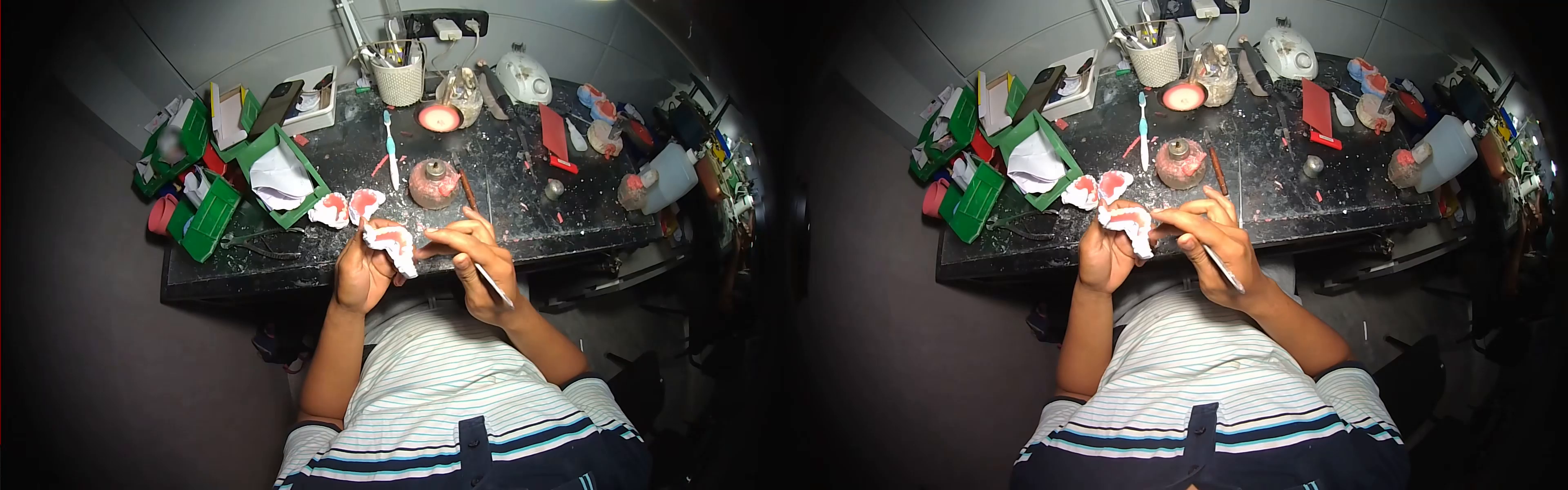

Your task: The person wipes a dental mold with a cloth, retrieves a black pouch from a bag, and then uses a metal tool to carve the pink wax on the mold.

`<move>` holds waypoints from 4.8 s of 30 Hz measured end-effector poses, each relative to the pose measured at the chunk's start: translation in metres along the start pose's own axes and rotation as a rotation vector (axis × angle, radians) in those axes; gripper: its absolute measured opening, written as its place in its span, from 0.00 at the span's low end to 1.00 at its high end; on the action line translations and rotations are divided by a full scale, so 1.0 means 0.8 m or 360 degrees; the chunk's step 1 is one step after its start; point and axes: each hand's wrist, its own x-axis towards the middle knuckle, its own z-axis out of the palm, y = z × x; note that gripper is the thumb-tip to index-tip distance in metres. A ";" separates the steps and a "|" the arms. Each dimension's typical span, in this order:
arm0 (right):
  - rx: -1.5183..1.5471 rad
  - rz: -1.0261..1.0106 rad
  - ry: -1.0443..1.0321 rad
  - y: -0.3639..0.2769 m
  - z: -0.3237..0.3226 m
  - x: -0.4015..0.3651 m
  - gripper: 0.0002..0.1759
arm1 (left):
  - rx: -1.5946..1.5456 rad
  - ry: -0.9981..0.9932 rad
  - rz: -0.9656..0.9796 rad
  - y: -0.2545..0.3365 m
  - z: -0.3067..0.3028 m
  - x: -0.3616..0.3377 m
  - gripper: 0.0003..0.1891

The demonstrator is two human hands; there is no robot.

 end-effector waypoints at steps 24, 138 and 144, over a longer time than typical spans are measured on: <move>-0.0222 -0.0451 0.0007 0.002 0.022 -0.001 0.20 | -0.0519 -0.0090 -0.0227 0.015 0.009 -0.006 0.32; 0.0316 0.0067 0.0207 0.009 0.019 -0.007 0.07 | 0.0293 0.0161 -0.0294 0.018 0.030 -0.001 0.25; 0.0513 0.0178 0.0363 0.020 0.013 -0.013 0.06 | 0.0097 0.0034 -0.0316 0.019 0.022 -0.001 0.25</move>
